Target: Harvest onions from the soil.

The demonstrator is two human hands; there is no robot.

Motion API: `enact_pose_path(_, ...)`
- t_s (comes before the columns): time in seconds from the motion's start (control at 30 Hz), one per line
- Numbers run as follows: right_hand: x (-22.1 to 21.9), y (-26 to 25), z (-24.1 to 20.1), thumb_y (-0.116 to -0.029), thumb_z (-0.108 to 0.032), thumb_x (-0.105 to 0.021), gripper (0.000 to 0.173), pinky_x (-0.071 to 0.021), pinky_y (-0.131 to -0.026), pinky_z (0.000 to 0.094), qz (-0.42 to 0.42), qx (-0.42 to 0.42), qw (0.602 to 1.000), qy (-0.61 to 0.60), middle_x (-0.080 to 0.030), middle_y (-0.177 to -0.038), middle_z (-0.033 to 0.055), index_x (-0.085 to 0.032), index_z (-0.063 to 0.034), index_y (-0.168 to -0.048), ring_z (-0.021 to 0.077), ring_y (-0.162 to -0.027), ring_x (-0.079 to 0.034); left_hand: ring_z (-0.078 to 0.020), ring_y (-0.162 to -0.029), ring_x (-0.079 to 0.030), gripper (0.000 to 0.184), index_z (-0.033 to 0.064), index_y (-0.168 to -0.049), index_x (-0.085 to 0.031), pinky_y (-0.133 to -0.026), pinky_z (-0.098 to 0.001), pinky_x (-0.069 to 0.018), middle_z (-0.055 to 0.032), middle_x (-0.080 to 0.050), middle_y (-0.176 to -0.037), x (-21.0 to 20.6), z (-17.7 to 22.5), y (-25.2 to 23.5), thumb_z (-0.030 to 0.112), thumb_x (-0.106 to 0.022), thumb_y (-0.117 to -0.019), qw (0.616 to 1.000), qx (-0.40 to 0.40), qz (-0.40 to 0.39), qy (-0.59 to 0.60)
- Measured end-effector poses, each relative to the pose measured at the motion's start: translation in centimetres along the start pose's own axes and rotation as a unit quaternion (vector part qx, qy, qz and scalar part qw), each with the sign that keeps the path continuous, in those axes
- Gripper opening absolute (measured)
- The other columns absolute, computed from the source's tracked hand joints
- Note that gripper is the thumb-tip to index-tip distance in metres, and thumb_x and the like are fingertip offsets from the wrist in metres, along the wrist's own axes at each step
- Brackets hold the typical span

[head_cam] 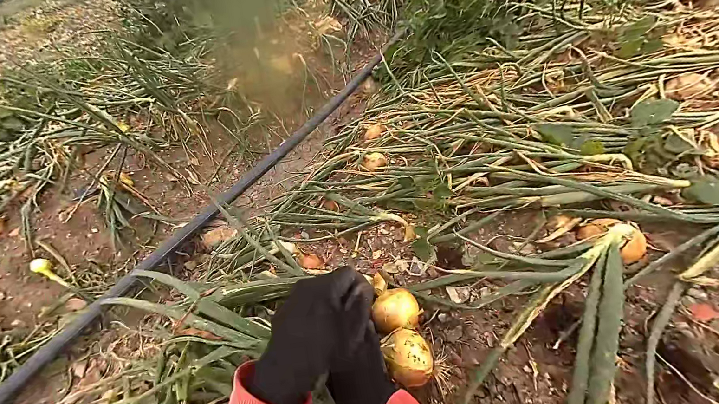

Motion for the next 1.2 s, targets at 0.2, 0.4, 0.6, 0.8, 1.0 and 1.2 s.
enact_pose_path(0.2, 6.9, 9.4, 19.7, -0.0828, -0.051, -0.069, 0.069, -0.0452, -0.100, 0.0702, 0.355, -0.029, 0.934, 0.018, -0.051, -0.147, 0.0314, -0.063, -0.0093, -0.137, 0.0541, -0.135, -0.049, -0.0454, -0.118, -0.064, 0.042, -0.0004, -0.124, -0.066, -0.095, -0.0678, -0.0491, -0.0261, -0.067, -0.124, -9.4, -9.7, -13.5, 0.034, -0.058, -0.1016, 0.940, 0.177, -0.204, -0.206)
enact_pose_path(0.4, 4.6, 13.4, 36.3, -0.0831, -0.048, -0.068, 0.079, -0.0268, -0.111, 0.0773, 0.340, -0.242, 0.902, 0.108, -0.033, -0.157, 0.0379, -0.054, -0.0015, -0.145, 0.0608, -0.144, -0.032, -0.0427, -0.128, -0.059, 0.069, 0.0015, -0.131, -0.063, -0.104, -0.0671, -0.0443, -0.0249, -0.063, -0.133, -10.1, -10.9, -12.5, 0.062, -0.046, -0.1019, 0.896, 0.239, -0.303, -0.221)
enact_pose_path(0.6, 4.4, 12.7, 36.2, -0.0784, -0.049, -0.067, 0.071, -0.0324, -0.108, 0.0752, 0.388, -0.231, 0.884, 0.120, -0.043, -0.151, 0.0365, -0.065, -0.0040, -0.133, 0.0590, -0.141, -0.038, -0.0411, -0.121, -0.063, 0.062, 0.0013, -0.117, -0.070, -0.101, -0.0653, -0.0467, -0.0238, -0.068, -0.123, -11.8, -10.3, -11.8, 0.050, -0.032, -0.1089, 0.921, 0.243, -0.235, -0.194)
enact_pose_path(0.8, 4.1, 12.6, 36.5, -0.0739, -0.046, -0.072, 0.074, -0.0302, -0.107, 0.0775, 0.364, -0.234, 0.896, 0.098, -0.040, -0.153, 0.0378, -0.064, -0.0019, -0.132, 0.0610, -0.142, -0.035, -0.0120, -0.090, -0.063, 0.034, -0.0015, -0.103, -0.071, -0.087, -0.0344, -0.0530, -0.0082, -0.068, -0.097, -12.4, -3.7, -8.6, 0.026, -0.051, -0.1041, 0.965, -0.005, -0.204, 0.165)
enact_pose_path(1.0, 3.9, 12.9, 36.9, -0.0749, -0.049, -0.072, 0.076, -0.0297, -0.109, 0.0746, 0.358, -0.231, 0.898, 0.108, -0.039, -0.153, 0.0378, -0.062, -0.0053, -0.136, 0.0599, -0.143, -0.034, -0.0371, -0.115, -0.063, 0.035, -0.0016, -0.122, -0.068, -0.103, -0.0560, -0.0478, -0.0241, -0.066, -0.121, -12.9, -7.8, -14.8, 0.026, -0.062, -0.1022, 0.959, 0.051, -0.261, -0.095)
enact_pose_path(1.2, 3.6, 12.5, 37.0, -0.0758, -0.045, -0.072, 0.073, -0.0309, -0.109, 0.0734, 0.346, -0.242, 0.897, 0.127, -0.040, -0.153, 0.0361, -0.063, -0.0054, -0.136, 0.0586, -0.143, -0.035, -0.0367, -0.136, -0.052, 0.057, 0.0087, -0.125, -0.068, -0.116, -0.0615, -0.0325, -0.0170, -0.064, -0.135, -7.6, -16.5, -18.0, 0.057, -0.052, -0.0997, 0.888, 0.171, -0.166, -0.393)
Point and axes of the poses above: each hand's wrist, its own y-axis away from the middle knuckle, its own x-axis out of the back of the hand, z = x × y, the point moved 3 cm from there along -y, towards the middle knuckle
